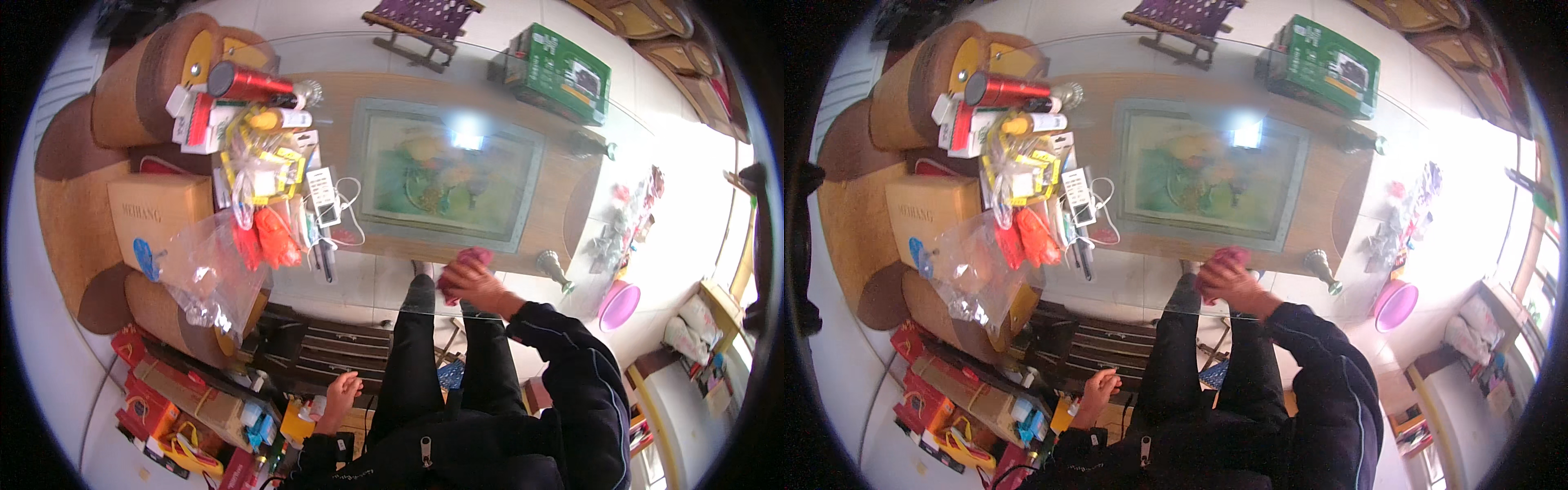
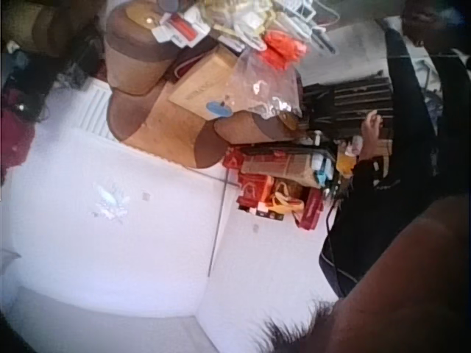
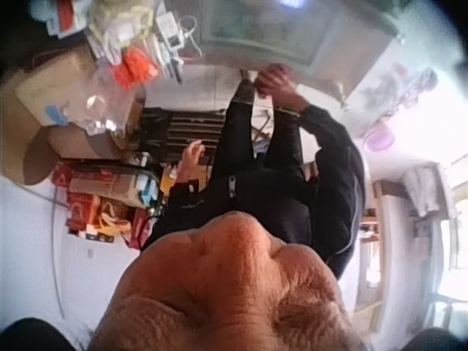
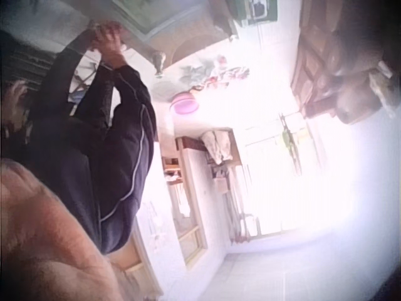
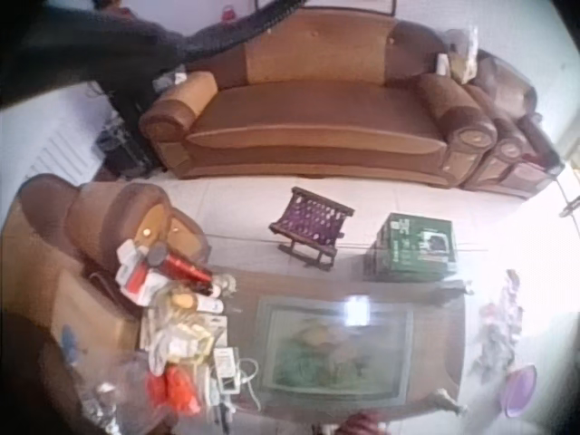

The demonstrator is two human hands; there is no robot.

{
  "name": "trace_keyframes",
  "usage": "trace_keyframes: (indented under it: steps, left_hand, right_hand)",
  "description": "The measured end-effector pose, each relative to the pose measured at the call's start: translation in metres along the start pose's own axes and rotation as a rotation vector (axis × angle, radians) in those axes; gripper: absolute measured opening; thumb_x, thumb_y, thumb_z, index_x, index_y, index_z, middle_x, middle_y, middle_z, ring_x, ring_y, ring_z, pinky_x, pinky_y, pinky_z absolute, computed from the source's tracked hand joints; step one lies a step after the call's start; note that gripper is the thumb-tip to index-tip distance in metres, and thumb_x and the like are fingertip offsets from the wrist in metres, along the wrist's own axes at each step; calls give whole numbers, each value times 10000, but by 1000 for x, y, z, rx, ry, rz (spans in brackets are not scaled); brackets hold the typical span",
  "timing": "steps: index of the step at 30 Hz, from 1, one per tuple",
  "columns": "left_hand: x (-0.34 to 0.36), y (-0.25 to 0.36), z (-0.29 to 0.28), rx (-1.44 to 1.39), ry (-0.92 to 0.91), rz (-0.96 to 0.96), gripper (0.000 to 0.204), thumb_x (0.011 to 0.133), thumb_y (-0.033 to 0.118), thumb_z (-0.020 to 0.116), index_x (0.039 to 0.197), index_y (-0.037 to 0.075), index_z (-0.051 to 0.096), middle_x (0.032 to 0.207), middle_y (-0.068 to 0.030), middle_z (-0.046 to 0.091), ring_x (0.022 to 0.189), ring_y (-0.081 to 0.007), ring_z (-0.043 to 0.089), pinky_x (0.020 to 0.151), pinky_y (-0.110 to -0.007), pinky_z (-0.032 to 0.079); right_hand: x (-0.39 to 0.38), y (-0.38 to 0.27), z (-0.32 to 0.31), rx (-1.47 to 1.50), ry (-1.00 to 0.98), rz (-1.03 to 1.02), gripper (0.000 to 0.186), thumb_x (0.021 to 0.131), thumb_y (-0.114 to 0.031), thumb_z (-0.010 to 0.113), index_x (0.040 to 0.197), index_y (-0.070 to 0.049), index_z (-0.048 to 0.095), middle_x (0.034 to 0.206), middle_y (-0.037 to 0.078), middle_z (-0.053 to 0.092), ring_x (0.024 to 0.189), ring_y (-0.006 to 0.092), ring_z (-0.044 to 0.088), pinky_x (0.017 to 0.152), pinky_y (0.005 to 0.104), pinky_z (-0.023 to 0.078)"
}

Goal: The person wipes a glass table with a pink cloth, then sits on the floor and washes the cloth in a pink basin of water. After wringing it out, the person stands and wipes a side table and a white mug with the damp cloth.

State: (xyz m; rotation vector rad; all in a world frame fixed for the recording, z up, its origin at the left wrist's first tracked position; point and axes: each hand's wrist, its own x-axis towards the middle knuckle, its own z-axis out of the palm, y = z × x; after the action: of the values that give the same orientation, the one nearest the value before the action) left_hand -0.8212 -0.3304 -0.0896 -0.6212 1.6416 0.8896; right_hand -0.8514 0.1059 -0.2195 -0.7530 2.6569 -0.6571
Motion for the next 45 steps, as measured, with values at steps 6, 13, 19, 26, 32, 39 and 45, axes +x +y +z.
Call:
trace_keyframes:
  steps: [6, 13, 19, 26, 32, 39, 45]
  left_hand:
    - [7, -9, -3, 9, 46, -28, 261, 897, 91, 570, 1134, -20, 567, 924, -101, 652, 824, -147, 640, 675, -262, 537]
    - [14, -1, 0, 64, 25, 11, 275, 896, 78, 561, 1145, -38, 552, 938, -114, 649, 822, -157, 643, 677, -267, 542]
    - [7, -5, 6, 101, 83, 30, 292, 905, 100, 567, 1157, -45, 543, 954, -116, 641, 838, -161, 641, 687, -268, 544]
    - [-14, -12, 33, 137, 41, 66, 287, 898, 99, 578, 1151, -33, 550, 944, -103, 637, 825, -146, 638, 675, -255, 539]
    - [-17, -18, 73, 207, 20, 107, 294, 922, 122, 541, 1174, -30, 539, 934, -110, 638, 835, -162, 639, 696, -277, 546]
    - [-27, -48, 126, 280, 40, 110, 297, 913, 106, 551, 1172, -40, 537, 968, -121, 634, 836, -166, 639, 688, -278, 547]
    - [-57, -72, 153, 283, 58, 83, 311, 901, 112, 569, 1174, -36, 539, 974, -117, 632, 841, -161, 636, 684, -276, 544]
  right_hand:
    - [-90, 129, -47, 1022, 567, 1232, 327, 873, -238, 458, 1162, -129, 565, 1049, 91, 641, 1037, 230, 581, 934, 365, 415]
    - [1, 224, -65, 30, 285, 1576, 222, 851, -171, 467, 972, -140, 650, 1168, 57, 568, 1032, 298, 564, 854, 429, 459]
    - [82, 100, -12, -210, 596, 618, 396, 688, -151, 600, 1082, -163, 570, 1252, 114, 436, 1159, 331, 413, 928, 516, 373]
    - [-102, -4, 41, 46, 350, 252, 312, 714, -203, 597, 1025, -207, 622, 1213, 64, 508, 1173, 290, 449, 984, 507, 360]
    - [-315, 51, 45, 1265, 1135, 1254, 208, 918, -178, 468, 979, -29, 600, 897, 97, 611, 870, 193, 584, 758, 301, 450]
    - [-286, 92, 79, 52, 901, 1419, 335, 751, -70, 533, 1075, -138, 589, 1256, 108, 489, 1071, 338, 495, 878, 437, 406]
    - [-223, -36, 94, -71, 428, 558, 313, 743, -194, 554, 1047, -205, 626, 1233, 83, 489, 1179, 295, 436, 961, 465, 361]
